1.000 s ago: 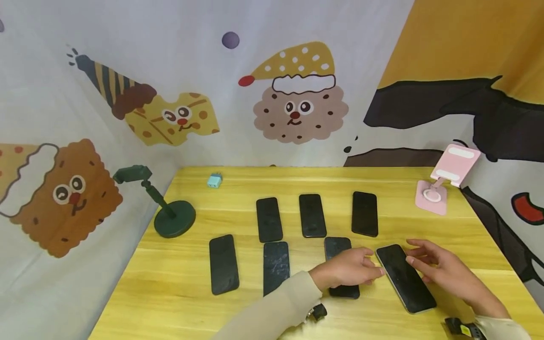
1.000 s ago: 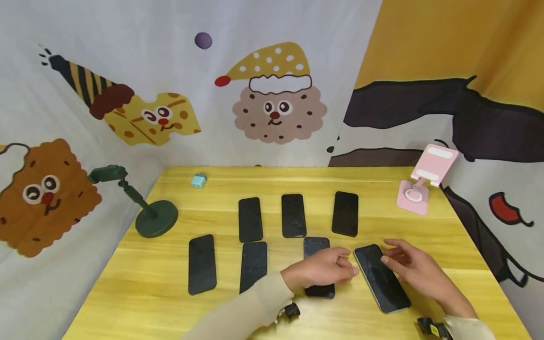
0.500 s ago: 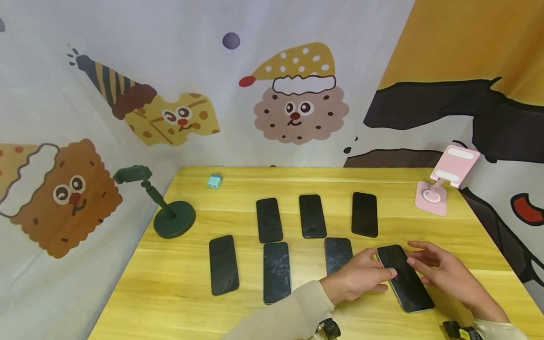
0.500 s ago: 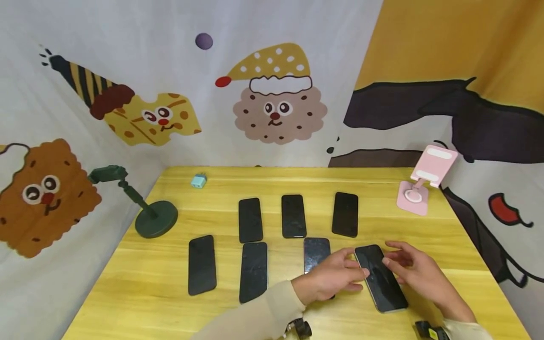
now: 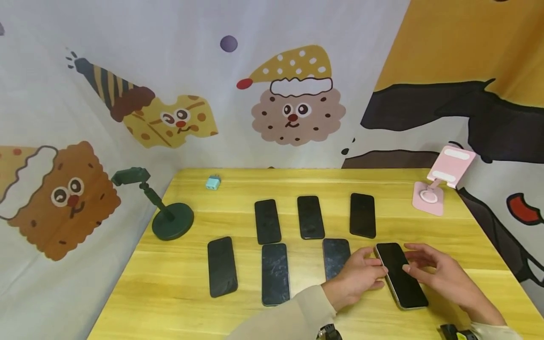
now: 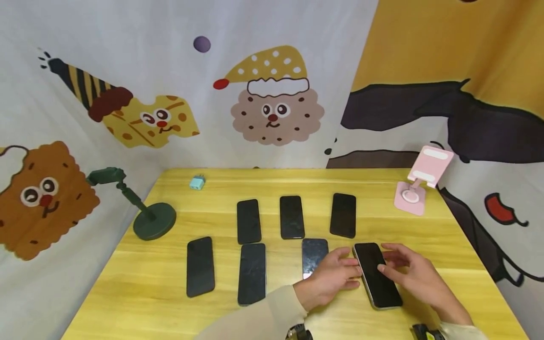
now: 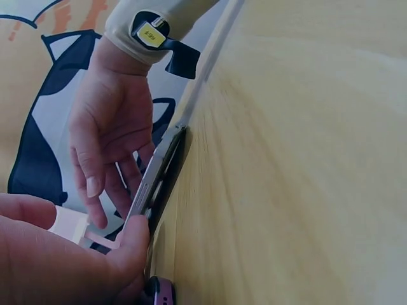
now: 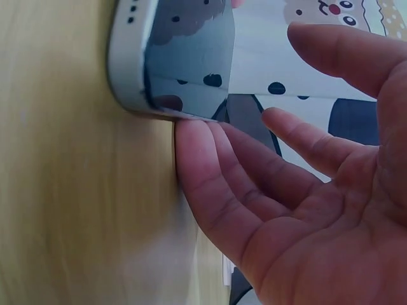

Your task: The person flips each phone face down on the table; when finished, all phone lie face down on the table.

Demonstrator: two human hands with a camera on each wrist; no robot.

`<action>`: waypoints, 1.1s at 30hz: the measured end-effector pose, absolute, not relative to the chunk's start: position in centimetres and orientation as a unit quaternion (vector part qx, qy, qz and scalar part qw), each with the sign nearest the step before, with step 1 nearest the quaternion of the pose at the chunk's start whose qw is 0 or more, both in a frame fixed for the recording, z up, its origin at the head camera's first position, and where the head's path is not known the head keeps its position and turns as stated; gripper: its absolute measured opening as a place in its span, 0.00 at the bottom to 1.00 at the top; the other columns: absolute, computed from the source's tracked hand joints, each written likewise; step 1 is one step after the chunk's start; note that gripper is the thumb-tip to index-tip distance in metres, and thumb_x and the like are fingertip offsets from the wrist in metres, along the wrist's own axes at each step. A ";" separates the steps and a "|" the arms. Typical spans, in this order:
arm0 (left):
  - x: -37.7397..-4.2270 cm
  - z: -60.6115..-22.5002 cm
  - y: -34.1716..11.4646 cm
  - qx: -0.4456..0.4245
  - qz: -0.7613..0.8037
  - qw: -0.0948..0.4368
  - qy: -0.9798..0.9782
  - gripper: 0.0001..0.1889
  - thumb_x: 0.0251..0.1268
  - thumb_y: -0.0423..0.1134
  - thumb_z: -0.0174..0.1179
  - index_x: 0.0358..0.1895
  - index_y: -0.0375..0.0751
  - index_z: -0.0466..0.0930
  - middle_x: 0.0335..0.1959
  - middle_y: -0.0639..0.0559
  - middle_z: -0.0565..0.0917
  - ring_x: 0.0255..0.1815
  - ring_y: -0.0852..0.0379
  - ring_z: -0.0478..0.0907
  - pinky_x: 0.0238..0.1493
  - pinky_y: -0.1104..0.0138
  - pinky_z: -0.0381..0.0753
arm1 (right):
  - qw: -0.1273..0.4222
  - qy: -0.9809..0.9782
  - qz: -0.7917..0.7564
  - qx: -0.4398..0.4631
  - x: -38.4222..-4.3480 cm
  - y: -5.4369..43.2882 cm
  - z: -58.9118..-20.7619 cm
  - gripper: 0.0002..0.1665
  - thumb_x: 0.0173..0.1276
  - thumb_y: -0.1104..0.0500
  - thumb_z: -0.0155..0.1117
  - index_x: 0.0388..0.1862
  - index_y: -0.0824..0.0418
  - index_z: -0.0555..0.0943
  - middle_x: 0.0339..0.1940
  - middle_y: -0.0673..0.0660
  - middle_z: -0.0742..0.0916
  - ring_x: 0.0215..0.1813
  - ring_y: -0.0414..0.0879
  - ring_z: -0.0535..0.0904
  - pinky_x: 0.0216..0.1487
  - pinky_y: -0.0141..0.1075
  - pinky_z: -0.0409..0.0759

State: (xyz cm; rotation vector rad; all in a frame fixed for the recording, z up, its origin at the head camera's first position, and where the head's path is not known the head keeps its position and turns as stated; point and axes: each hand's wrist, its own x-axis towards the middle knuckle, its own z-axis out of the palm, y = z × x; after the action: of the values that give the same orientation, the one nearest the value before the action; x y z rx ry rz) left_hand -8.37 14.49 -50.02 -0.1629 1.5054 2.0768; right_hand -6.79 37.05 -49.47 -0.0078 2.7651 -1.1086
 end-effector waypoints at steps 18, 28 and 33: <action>-9.0 -49.7 15.3 -0.075 0.806 0.255 0.529 0.23 0.64 0.18 0.59 0.61 0.34 0.83 0.43 0.47 0.83 0.40 0.53 0.82 0.47 0.57 0.89 | 0.084 0.943 -0.323 -0.016 -6.7 35.2 -48.7 0.40 0.75 0.40 0.70 0.73 0.64 0.75 0.64 0.66 0.86 0.51 0.46 0.85 0.39 0.31 0.81; -9.0 -49.9 15.1 -0.046 0.822 0.283 0.491 0.26 0.65 0.15 0.53 0.61 0.44 0.80 0.52 0.41 0.81 0.44 0.47 0.84 0.54 0.44 0.88 | 0.069 0.935 -0.343 -0.054 -6.9 33.9 -48.7 0.35 0.75 0.42 0.70 0.73 0.57 0.76 0.68 0.62 0.85 0.53 0.40 0.86 0.41 0.31 0.83; -9.0 -50.2 14.8 -0.031 0.819 0.300 0.489 0.30 0.64 0.15 0.53 0.62 0.50 0.80 0.57 0.40 0.81 0.49 0.44 0.85 0.53 0.43 0.89 | 0.069 0.924 -0.369 -0.067 -6.9 33.9 -48.5 0.32 0.78 0.46 0.68 0.74 0.57 0.75 0.67 0.65 0.85 0.52 0.28 0.82 0.41 0.32 0.86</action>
State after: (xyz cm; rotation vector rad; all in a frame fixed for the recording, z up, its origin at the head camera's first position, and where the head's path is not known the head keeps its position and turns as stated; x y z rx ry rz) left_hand -9.03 14.84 -50.22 -0.0834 1.2969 2.1738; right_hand -6.91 33.87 -48.51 -0.2020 2.7836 -1.1122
